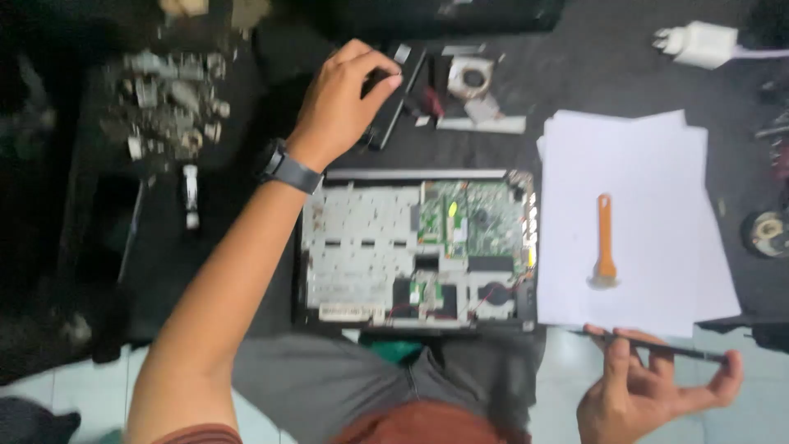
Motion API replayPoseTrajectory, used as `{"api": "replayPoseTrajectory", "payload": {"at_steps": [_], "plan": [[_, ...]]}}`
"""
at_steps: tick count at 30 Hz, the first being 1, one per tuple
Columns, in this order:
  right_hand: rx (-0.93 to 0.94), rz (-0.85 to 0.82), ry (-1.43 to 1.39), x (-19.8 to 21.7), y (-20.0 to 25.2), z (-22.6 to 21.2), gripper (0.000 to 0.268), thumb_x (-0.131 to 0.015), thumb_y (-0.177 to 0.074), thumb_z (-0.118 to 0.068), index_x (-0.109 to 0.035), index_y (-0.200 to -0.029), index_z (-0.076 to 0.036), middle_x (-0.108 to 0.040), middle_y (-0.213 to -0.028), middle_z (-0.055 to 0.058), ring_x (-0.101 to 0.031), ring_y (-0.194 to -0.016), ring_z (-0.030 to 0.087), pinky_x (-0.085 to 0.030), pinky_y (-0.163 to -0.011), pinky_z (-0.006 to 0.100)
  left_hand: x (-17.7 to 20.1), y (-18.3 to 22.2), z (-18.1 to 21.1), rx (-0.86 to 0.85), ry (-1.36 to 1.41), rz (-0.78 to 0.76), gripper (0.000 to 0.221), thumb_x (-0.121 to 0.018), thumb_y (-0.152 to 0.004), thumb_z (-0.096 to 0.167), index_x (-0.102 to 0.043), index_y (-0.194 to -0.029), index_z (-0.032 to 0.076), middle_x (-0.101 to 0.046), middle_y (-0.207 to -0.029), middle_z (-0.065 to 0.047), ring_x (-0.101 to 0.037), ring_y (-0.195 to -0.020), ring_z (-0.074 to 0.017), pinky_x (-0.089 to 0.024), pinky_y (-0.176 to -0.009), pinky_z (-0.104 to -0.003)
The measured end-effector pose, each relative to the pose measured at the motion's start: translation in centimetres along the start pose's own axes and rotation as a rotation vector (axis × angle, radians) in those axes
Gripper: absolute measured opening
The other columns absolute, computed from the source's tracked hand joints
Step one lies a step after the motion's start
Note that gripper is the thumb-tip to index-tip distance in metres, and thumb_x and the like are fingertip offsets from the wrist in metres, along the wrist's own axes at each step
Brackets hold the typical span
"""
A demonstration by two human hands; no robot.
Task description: Disassembling a laptop to clean and repair internal components using a screwdriver and a brush.
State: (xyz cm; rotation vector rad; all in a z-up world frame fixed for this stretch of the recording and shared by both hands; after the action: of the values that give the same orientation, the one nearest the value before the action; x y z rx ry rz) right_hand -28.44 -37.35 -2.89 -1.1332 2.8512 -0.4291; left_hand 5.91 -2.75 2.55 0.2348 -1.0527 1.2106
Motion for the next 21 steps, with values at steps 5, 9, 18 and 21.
{"api": "replayPoseTrajectory", "payload": {"at_steps": [5,9,18,21], "plan": [[0.063,-0.254,0.140,-2.9,1.8,-1.8,0.088,-0.062,-0.120,0.011,-0.003,-0.171,-0.030,-0.057,-0.088,0.024,-0.059,-0.076,0.031,-0.059,-0.094,0.047,2.2,10.6,8.2,-0.091,0.202,-0.045,0.010,-0.064,-0.104,0.008,-0.068,-0.112,0.003,-0.056,-0.114,-0.014,-0.064,-0.105,-0.0298,-0.052,-0.093,-0.040],[0.148,-0.484,0.098,-9.4,5.2,-6.4,0.088,-0.058,-0.104,0.020,-0.006,-0.157,-0.026,-0.063,-0.084,0.038,-0.071,-0.071,0.041,-0.053,-0.060,0.038,0.7,19.9,9.8,0.026,0.166,-0.227,0.035,-0.064,-0.104,0.017,-0.063,-0.136,0.003,-0.048,-0.154,-0.016,-0.042,-0.147,-0.0371,-0.030,-0.127,-0.054],[0.763,-0.797,0.036,-19.2,10.1,-9.5,0.066,-0.064,-0.103,-0.012,-0.013,-0.144,-0.017,-0.071,-0.075,0.009,-0.070,-0.057,0.022,-0.041,-0.062,0.020,0.1,27.4,8.4,0.033,-0.091,-0.287,0.071,-0.053,-0.112,0.046,-0.016,-0.168,0.020,-0.013,-0.175,-0.011,-0.014,-0.164,-0.0345,-0.017,-0.135,-0.056],[0.912,-0.463,0.513,-14.5,11.2,-1.2,0.076,-0.069,-0.100,-0.052,-0.031,-0.140,-0.001,-0.025,-0.138,0.004,-0.039,-0.111,0.018,-0.042,-0.099,0.033,0.0,27.4,8.3,0.022,-0.112,-0.311,0.069,-0.049,-0.113,0.046,-0.017,-0.168,0.018,-0.012,-0.175,-0.013,-0.011,-0.163,-0.0330,-0.016,-0.135,-0.054]]}}
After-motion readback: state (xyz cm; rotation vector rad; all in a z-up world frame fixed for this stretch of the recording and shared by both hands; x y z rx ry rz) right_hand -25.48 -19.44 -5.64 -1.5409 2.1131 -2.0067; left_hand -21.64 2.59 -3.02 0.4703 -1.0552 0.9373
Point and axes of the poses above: each hand's wrist, its own y-axis away from the middle knuckle, its own x-axis out of the back of the hand, z = x × y, the point moved 7 cm from there along -y, towards the middle knuckle
